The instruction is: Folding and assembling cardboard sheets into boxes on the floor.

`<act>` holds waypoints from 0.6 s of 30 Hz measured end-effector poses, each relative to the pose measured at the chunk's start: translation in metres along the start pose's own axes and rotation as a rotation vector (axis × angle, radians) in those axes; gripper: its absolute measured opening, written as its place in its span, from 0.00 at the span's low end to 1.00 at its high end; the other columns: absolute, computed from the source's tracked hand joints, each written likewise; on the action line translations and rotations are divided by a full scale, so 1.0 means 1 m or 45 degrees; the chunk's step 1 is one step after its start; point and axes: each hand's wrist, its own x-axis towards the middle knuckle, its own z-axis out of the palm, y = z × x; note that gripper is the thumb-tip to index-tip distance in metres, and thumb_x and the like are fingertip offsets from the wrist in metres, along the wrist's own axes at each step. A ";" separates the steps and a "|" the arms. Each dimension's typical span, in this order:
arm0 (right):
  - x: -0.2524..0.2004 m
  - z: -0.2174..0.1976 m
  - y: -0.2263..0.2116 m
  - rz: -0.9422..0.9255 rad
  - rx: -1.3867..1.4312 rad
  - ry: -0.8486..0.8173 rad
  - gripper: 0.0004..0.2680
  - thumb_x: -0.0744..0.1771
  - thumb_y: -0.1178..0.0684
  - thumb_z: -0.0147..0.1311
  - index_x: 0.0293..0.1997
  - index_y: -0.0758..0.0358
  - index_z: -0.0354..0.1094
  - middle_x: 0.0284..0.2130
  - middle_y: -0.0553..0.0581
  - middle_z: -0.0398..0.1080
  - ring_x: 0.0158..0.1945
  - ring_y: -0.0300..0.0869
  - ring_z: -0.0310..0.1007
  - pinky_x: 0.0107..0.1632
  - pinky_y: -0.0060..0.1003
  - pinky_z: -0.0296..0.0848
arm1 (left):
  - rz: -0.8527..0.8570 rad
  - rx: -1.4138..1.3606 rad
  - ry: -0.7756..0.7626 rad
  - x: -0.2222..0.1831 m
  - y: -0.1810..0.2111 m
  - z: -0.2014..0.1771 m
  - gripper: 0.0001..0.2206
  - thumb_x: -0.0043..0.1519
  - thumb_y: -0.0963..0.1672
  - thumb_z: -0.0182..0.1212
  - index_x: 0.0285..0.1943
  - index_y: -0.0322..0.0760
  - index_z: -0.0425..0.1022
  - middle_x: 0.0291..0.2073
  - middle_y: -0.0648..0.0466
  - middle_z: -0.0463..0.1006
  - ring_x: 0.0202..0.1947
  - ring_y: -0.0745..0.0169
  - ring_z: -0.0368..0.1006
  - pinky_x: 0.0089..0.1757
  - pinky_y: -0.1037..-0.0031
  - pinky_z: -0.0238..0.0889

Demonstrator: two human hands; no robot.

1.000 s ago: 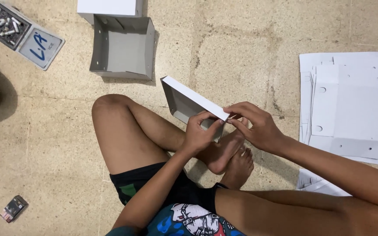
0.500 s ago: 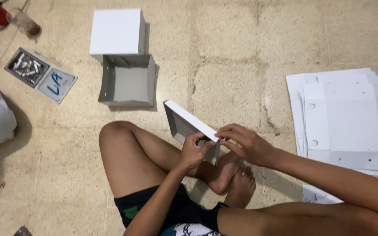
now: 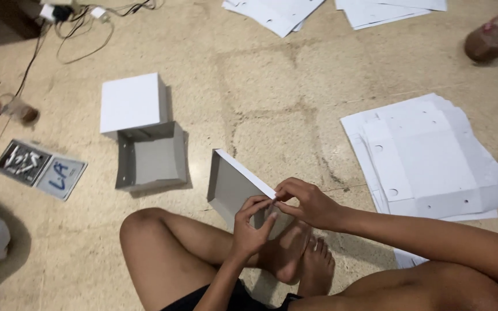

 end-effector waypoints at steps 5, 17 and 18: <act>0.003 -0.003 0.002 0.242 -0.180 -0.303 0.04 0.69 0.56 0.50 0.43 0.65 0.65 0.45 0.62 0.71 0.51 0.55 0.76 0.52 0.47 0.79 | 0.380 0.372 0.060 0.014 -0.046 0.004 0.03 0.56 0.38 0.70 0.37 0.33 0.84 0.30 0.46 0.81 0.36 0.43 0.76 0.41 0.57 0.67; -0.032 0.036 0.119 0.193 -0.788 -0.749 0.17 0.64 0.49 0.53 0.52 0.74 0.68 0.37 0.67 0.67 0.37 0.62 0.72 0.38 0.49 0.72 | 0.407 1.464 -0.349 0.053 -0.151 0.019 0.06 0.50 0.34 0.67 0.31 0.34 0.80 0.27 0.49 0.74 0.31 0.53 0.70 0.34 0.64 0.62; -0.029 0.030 0.112 0.192 -0.782 -0.765 0.17 0.64 0.49 0.53 0.52 0.74 0.68 0.37 0.67 0.67 0.37 0.62 0.72 0.38 0.49 0.72 | 0.391 1.461 -0.347 0.055 -0.159 0.017 0.06 0.50 0.34 0.67 0.31 0.34 0.80 0.27 0.49 0.74 0.31 0.53 0.70 0.34 0.64 0.62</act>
